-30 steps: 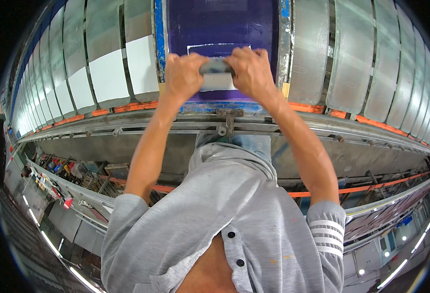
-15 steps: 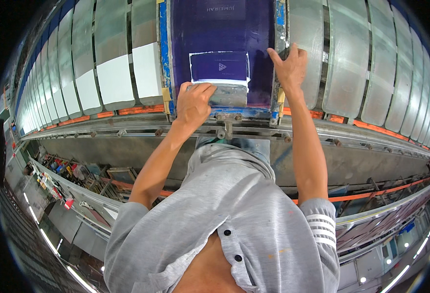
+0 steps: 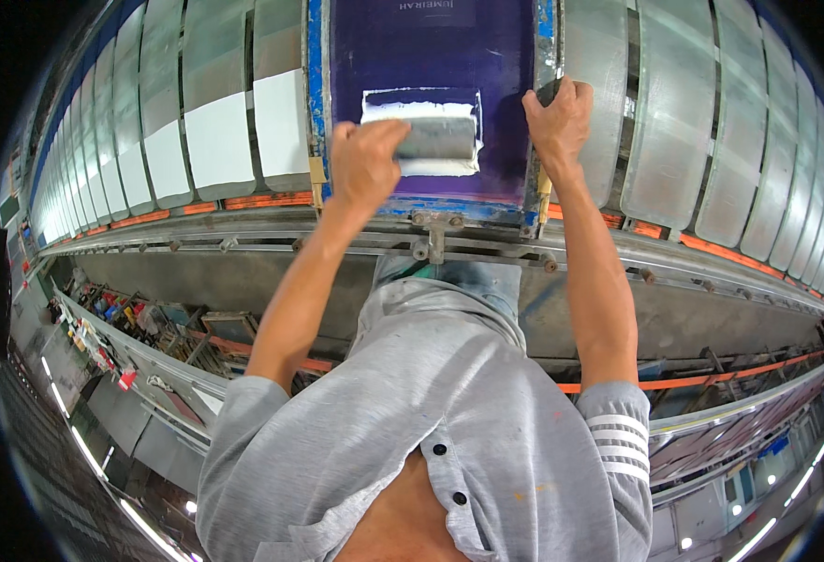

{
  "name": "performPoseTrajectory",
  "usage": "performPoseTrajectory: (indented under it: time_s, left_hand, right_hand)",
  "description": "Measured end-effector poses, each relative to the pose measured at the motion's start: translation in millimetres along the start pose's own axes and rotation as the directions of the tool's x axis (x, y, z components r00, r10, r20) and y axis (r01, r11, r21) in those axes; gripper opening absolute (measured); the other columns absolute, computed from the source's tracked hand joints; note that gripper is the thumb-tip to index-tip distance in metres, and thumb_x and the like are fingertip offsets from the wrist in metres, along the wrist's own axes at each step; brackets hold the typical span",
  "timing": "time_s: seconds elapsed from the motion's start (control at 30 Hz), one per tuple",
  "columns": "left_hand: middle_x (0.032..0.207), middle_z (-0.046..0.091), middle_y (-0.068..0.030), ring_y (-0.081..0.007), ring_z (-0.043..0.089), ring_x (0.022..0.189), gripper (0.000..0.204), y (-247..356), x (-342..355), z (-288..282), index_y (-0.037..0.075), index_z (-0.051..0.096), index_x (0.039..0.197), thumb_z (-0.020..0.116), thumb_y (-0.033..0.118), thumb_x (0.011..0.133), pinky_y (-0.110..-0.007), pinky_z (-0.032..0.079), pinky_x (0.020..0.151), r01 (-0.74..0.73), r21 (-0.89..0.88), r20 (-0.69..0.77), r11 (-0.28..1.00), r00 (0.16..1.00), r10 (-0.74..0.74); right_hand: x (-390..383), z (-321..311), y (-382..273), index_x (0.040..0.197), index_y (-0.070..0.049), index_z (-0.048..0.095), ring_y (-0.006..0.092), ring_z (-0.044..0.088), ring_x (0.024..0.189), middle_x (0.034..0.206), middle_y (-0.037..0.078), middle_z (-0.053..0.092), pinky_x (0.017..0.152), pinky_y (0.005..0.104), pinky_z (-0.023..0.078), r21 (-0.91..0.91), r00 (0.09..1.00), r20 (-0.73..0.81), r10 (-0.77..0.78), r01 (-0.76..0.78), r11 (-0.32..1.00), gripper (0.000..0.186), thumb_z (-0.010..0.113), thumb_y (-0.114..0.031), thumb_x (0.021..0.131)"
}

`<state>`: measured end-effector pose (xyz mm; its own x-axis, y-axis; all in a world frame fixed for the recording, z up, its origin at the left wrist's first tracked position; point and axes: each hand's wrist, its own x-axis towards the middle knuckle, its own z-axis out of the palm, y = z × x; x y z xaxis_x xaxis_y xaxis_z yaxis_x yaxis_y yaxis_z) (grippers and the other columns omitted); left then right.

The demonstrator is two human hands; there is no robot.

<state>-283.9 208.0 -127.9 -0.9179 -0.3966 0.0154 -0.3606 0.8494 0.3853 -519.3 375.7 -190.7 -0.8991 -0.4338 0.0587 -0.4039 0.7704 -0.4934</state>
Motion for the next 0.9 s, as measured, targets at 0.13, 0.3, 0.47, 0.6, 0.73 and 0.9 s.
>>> performPoseTrajectory:
  time_s: [0.13,0.3,0.47,0.6,0.73,0.9]
  left_hand:
    - [0.124,0.071,-0.0064,-0.0233,0.064,0.121,0.047,11.7,-62.7,16.2,0.006,0.073,0.118,0.068,-0.002,0.071,-0.046,0.04,0.095,-0.031,0.007,-0.038,0.999,0.999,0.031]
    - [0.123,0.07,-0.0056,-0.0229,0.06,0.123,0.045,-1.7,-61.4,-14.9,0.005,0.072,0.114,0.069,0.0,0.069,-0.048,0.038,0.097,-0.029,0.025,-0.085,0.999,0.996,0.031]
    - [0.111,0.074,-0.005,-0.0218,0.064,0.112,0.038,-85.5,-75.4,-43.2,0.007,0.073,0.105,0.073,0.003,0.067,-0.047,0.037,0.096,-0.001,0.023,-0.012,1.0,1.0,0.001]
    - [0.107,0.075,-0.0051,-0.0216,0.066,0.108,0.034,-144.6,-87.0,-69.6,0.008,0.073,0.101,0.075,0.006,0.068,-0.046,0.037,0.095,-0.004,0.005,0.003,1.0,1.0,0.004]
    - [0.106,0.076,-0.0061,-0.0218,0.067,0.108,0.031,-177.2,-91.4,-83.5,0.008,0.073,0.1,0.076,0.008,0.069,-0.046,0.037,0.096,-0.023,0.002,0.094,1.0,0.995,0.022]
    - [0.106,0.076,-0.0077,-0.0225,0.069,0.106,0.027,-184.3,-85.4,-79.0,0.008,0.074,0.101,0.067,0.001,0.076,-0.047,0.038,0.097,-0.045,0.016,0.154,0.999,0.987,0.042]
  right_hand:
    - [1.0,3.9,0.9,0.107,0.0,0.067,0.039,0.062,0.104,0.108,0.02,0.061,0.088,0.0491,0.052,-0.013,0.988,-0.125,-0.091,0.091,0.996,0.043,0.08,-0.026,0.075]
    - [-1.5,-13.6,-11.8,0.109,0.001,0.067,0.0389,0.062,0.104,0.114,0.02,0.061,0.089,0.048,0.051,-0.011,0.99,-0.119,-0.08,0.079,0.997,0.044,0.079,-0.028,0.079]
    - [-25.4,43.1,-82.6,0.112,0.003,0.065,0.0407,0.062,0.099,0.11,0.023,0.058,0.086,0.0486,0.052,0.103,0.991,-0.093,-0.093,0.102,0.989,0.045,0.077,-0.025,0.079]
    - [-50.5,88.7,-138.1,0.118,0.002,0.066,0.0398,0.062,0.101,0.108,0.022,0.059,0.088,0.0483,0.052,0.181,0.981,-0.168,-0.101,0.132,0.975,0.048,0.078,-0.022,0.078]
    - [-59.3,102.0,-158.3,0.12,0.002,0.066,0.0388,0.061,0.104,0.111,0.022,0.059,0.089,0.048,0.052,0.121,0.987,-0.121,-0.109,0.123,0.985,0.049,0.078,-0.022,0.079]
    - [-62.4,112.3,-154.5,0.115,0.005,0.064,0.0397,0.06,0.102,0.11,0.022,0.058,0.089,0.0493,0.051,0.081,0.991,-0.108,-0.083,0.092,0.992,0.048,0.078,-0.023,0.078]
